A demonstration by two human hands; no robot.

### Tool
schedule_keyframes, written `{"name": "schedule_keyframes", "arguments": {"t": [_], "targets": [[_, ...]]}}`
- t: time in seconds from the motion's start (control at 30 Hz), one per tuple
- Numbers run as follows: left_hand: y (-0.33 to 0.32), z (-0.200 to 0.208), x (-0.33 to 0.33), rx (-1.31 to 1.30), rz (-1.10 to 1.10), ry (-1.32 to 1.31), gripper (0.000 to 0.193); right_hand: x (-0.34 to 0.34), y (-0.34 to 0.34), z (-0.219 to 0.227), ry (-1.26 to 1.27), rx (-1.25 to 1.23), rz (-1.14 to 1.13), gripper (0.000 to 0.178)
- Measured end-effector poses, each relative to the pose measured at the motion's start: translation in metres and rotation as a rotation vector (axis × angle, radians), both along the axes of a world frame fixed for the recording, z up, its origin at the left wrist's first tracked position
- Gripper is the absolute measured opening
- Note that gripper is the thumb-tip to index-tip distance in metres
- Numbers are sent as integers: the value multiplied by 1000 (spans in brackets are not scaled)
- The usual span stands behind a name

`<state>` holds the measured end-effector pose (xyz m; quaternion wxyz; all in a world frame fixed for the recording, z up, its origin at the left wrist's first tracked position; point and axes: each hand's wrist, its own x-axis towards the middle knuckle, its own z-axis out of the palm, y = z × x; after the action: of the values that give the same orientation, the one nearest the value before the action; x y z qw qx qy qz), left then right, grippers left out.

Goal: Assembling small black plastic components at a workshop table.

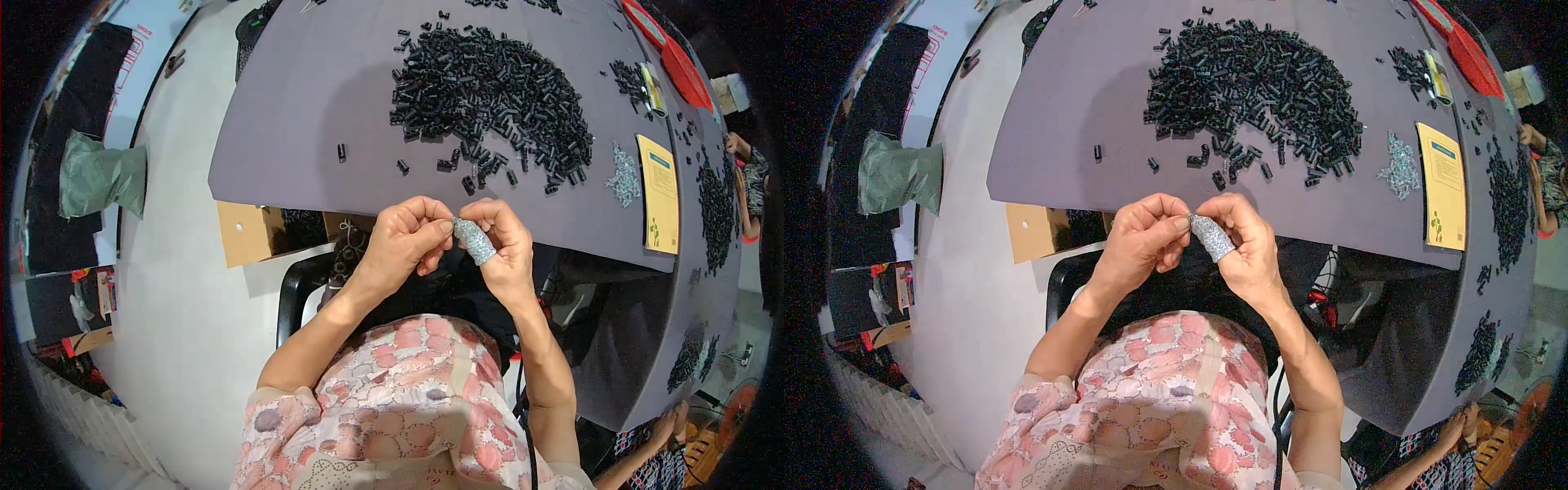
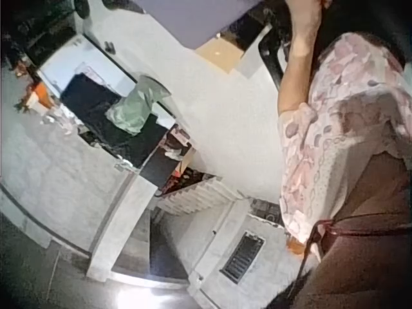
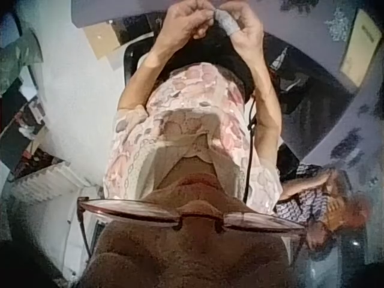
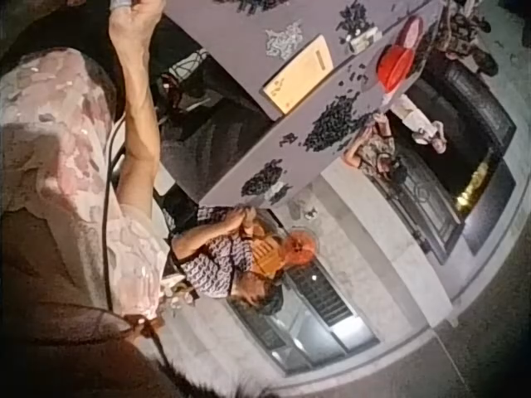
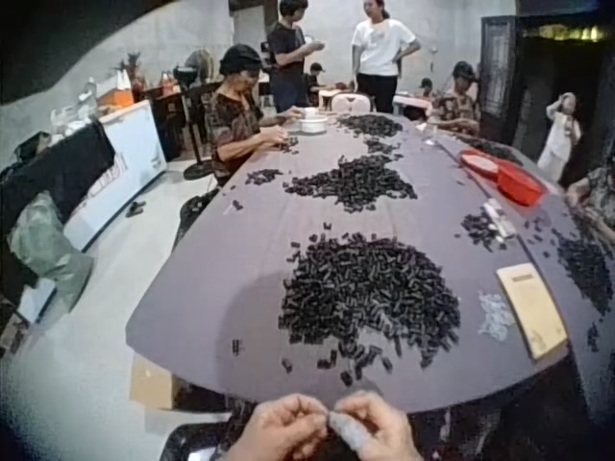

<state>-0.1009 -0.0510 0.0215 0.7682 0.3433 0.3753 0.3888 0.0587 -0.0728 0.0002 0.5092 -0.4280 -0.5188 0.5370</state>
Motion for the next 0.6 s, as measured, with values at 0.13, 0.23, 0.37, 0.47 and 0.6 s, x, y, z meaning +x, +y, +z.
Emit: {"name": "schedule_keyframes", "arguments": {"t": [0.13, 0.23, 0.37, 0.47, 0.6], "targets": [[2, 1, -1, -20, -42, 18, 9, -1, 1, 3, -42, 93, -11, 17], [3, 1, -2, -25, -34, 0, 9, -2, 1, 6, -41, 25, -32, 16], [2, 3, 0, -22, -33, -19, 8, 2, 1, 5, -98, -4, -24, 15], [0, 5, 2, 12, -20, 43, 8, 3, 1, 2, -253, 115, -33, 16], [-4, 4, 6, 83, 22, 131, 8, -4, -3, 7, -257, 56, -71, 14]]}}
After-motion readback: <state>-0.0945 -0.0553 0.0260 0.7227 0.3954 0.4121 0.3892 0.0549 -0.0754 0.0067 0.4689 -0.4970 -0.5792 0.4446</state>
